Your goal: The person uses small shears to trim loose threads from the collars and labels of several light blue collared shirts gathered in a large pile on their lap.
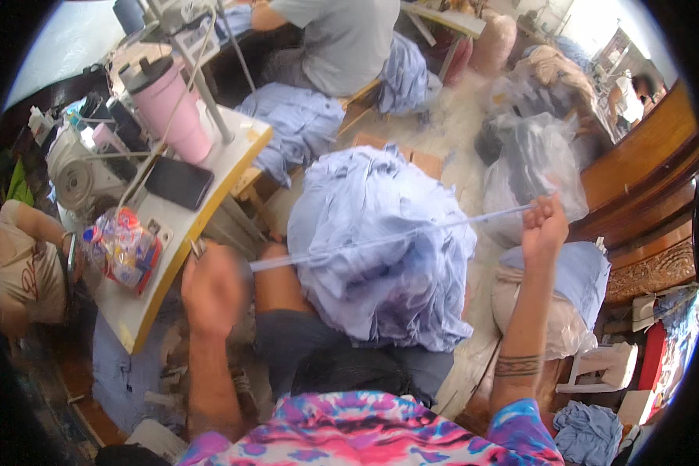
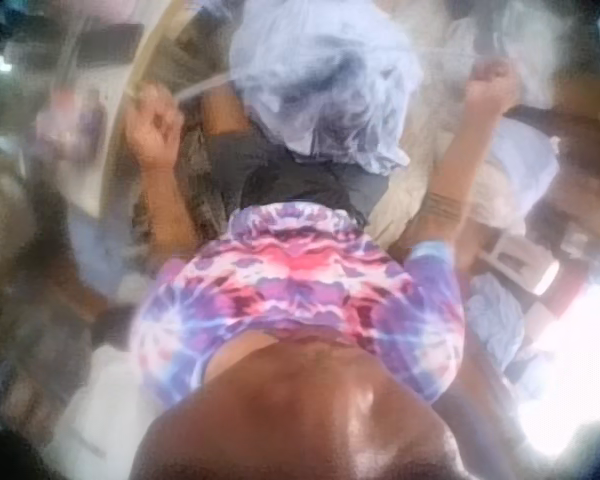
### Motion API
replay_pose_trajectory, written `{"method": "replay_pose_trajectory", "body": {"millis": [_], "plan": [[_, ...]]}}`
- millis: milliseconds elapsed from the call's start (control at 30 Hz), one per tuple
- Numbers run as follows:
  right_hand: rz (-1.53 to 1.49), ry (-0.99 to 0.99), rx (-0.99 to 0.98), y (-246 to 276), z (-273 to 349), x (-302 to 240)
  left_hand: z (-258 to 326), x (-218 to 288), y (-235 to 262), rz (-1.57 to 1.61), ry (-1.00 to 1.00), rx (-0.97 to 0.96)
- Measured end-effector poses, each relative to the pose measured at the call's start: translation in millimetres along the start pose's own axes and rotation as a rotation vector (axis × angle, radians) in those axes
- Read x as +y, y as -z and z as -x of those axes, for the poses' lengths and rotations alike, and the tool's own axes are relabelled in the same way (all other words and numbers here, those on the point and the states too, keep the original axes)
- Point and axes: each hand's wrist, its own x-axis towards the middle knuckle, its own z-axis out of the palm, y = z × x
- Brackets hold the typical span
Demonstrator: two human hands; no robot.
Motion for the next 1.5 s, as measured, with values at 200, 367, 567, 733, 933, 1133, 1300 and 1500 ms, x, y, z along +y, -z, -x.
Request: {"method": "replay_pose_trajectory", "body": {"millis": [200,367,567,733,933,1133,1300,1500], "plan": [[0.137,-0.06,-0.006,-56,-31,24,32,27,0,-0.178,0.049,0.126],[0.104,0.133,0.13,72,-188,-34,38,12,30,-0.235,0.07,0.183],[0.324,0.104,0.253,40,-205,-34,49,-3,58,-0.48,0.17,0.273],[0.505,0.17,0.367,78,-244,-27,54,-23,64,-0.526,0.275,0.206],[0.538,0.109,0.09,31,-212,45,50,-20,76,-0.738,0.339,0.303],[1.6,0.566,-0.516,-16,-67,82,19,-27,7,-1.178,-0.092,0.259],[1.338,0.144,-1.104,-80,16,66,-9,-40,-77,-1.204,-0.335,0.054],[1.395,0.005,-1.201,-65,29,47,-29,-117,-130,-1.184,-0.41,-0.318]]}}
